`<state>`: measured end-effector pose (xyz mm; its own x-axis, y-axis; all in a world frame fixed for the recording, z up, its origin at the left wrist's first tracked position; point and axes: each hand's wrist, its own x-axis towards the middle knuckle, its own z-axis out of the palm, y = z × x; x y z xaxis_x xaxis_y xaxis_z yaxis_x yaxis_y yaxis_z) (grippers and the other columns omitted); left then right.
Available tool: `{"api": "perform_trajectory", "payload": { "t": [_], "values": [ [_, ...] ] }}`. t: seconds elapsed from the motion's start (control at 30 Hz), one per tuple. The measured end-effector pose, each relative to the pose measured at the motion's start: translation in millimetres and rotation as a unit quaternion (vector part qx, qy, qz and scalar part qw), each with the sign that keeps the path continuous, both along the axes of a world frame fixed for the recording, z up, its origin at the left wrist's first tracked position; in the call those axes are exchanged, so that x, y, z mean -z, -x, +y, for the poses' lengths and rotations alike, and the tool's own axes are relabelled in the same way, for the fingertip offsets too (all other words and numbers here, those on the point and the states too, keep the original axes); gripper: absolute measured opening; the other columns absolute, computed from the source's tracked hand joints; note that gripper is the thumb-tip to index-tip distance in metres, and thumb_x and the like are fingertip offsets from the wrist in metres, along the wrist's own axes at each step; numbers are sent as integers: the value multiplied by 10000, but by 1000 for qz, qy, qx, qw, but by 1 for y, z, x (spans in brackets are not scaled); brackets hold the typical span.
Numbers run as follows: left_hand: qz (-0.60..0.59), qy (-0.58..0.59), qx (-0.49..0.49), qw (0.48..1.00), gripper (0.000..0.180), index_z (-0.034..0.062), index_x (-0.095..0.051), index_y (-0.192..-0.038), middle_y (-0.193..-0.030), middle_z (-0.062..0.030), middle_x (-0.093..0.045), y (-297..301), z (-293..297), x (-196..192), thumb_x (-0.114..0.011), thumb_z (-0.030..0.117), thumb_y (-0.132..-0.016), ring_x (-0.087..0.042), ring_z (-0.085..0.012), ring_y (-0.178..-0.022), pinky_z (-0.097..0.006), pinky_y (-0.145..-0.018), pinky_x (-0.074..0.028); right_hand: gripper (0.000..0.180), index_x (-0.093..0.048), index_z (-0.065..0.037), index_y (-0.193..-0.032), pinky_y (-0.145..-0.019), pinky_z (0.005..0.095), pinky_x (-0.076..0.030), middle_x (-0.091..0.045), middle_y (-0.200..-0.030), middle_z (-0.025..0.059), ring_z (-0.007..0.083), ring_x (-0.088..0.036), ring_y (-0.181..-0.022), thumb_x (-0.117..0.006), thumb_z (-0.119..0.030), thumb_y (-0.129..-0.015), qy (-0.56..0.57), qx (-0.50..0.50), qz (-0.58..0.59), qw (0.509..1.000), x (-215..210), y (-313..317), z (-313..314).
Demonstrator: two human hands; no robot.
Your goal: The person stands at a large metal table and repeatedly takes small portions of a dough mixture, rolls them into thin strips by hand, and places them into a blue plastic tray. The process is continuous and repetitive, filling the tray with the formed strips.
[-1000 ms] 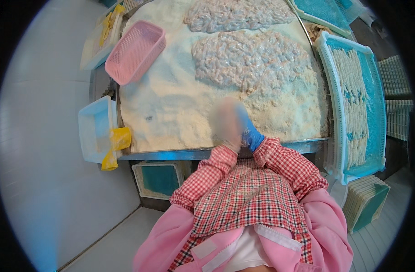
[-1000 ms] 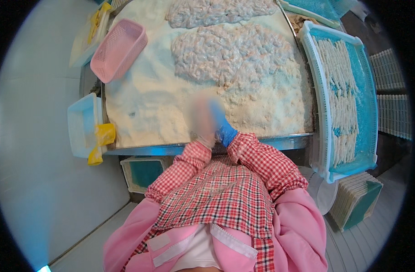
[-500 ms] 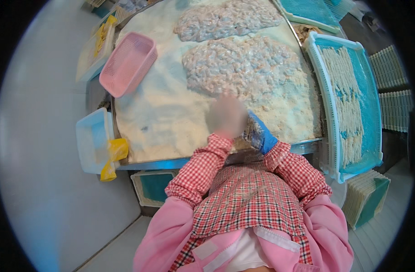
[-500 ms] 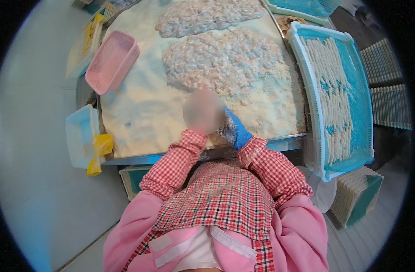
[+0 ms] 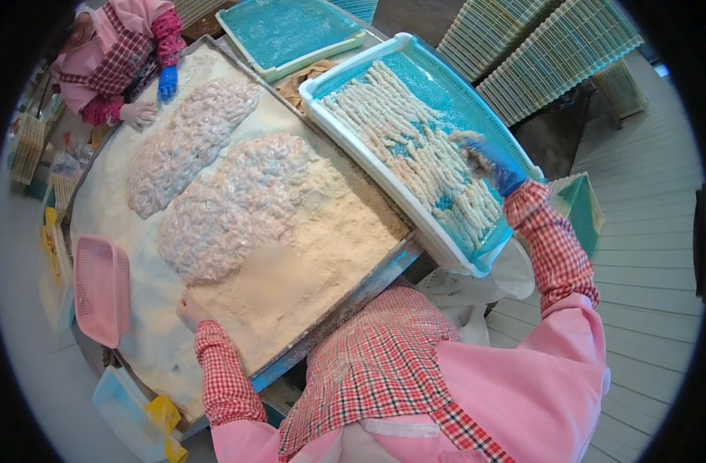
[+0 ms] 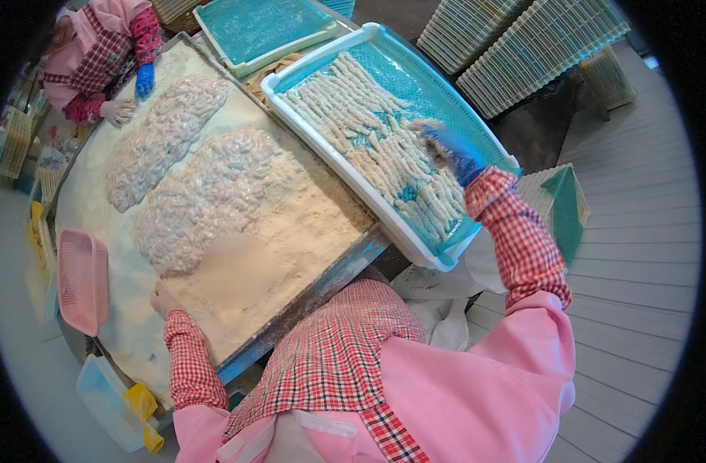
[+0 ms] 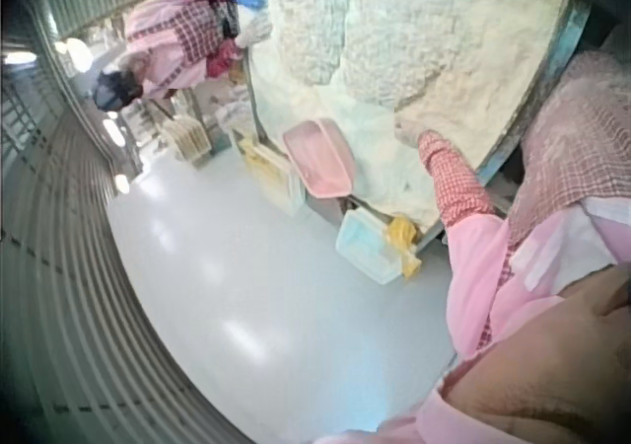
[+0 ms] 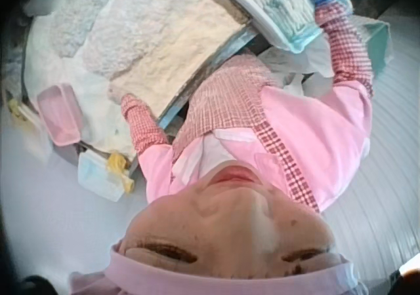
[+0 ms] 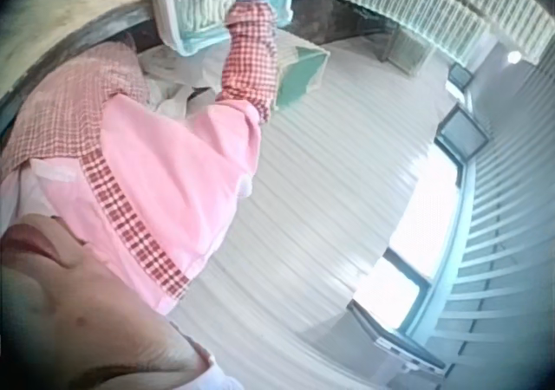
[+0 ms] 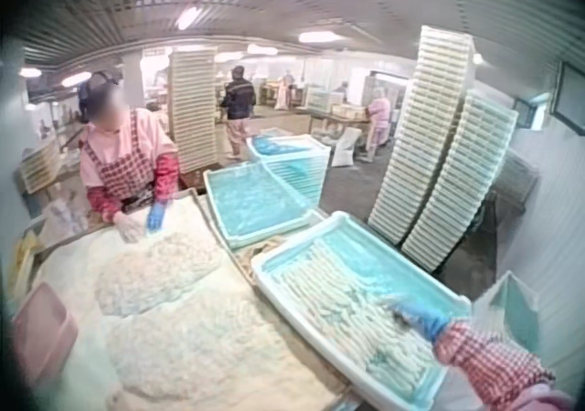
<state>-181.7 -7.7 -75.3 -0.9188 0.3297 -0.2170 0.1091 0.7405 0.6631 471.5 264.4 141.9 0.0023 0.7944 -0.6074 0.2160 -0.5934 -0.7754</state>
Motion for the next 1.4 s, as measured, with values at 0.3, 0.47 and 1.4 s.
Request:
{"api": "perform_trajectory", "payload": {
  "t": [0.3, 0.47, 1.4],
  "values": [
    [-180, -215, -27, 960, 277, 51, -639, -895, -625, -3, -511, 38, 20, 35, -653, 325, -858, -418, -86, -530, -250, -475, -334, 742, -414, -60, -1385, -1158, 425, -158, -502, -1332, 164, 293, -259, -1390, -282, -635, -936, -41, -52, -7, 998, 75, -64, 71],
    [-208, -262, -57, 941, 196, 73, -641, -892, -604, 49, -457, 33, 13, 17, -651, 265, -854, -333, -48, -468, -234, -412, -233, 733, -372, -148, -1436, -1096, 460, -289, -412, -1420, 165, 296, -397, -1306, -257, -663, -927, -8, -178, -73, 981, 69, -93, 69],
    [-27, -71, 295, 952, 199, 66, -656, -927, -935, -112, -653, -77, -104, -91, -704, 146, -751, -631, -280, -804, -360, -727, -509, 492, -511, -160, -1314, -850, 408, -475, -574, -1144, 126, 312, -551, -1003, -658, -223, -848, -411, -556, -135, 710, 142, 314, -182]
  ]
}}
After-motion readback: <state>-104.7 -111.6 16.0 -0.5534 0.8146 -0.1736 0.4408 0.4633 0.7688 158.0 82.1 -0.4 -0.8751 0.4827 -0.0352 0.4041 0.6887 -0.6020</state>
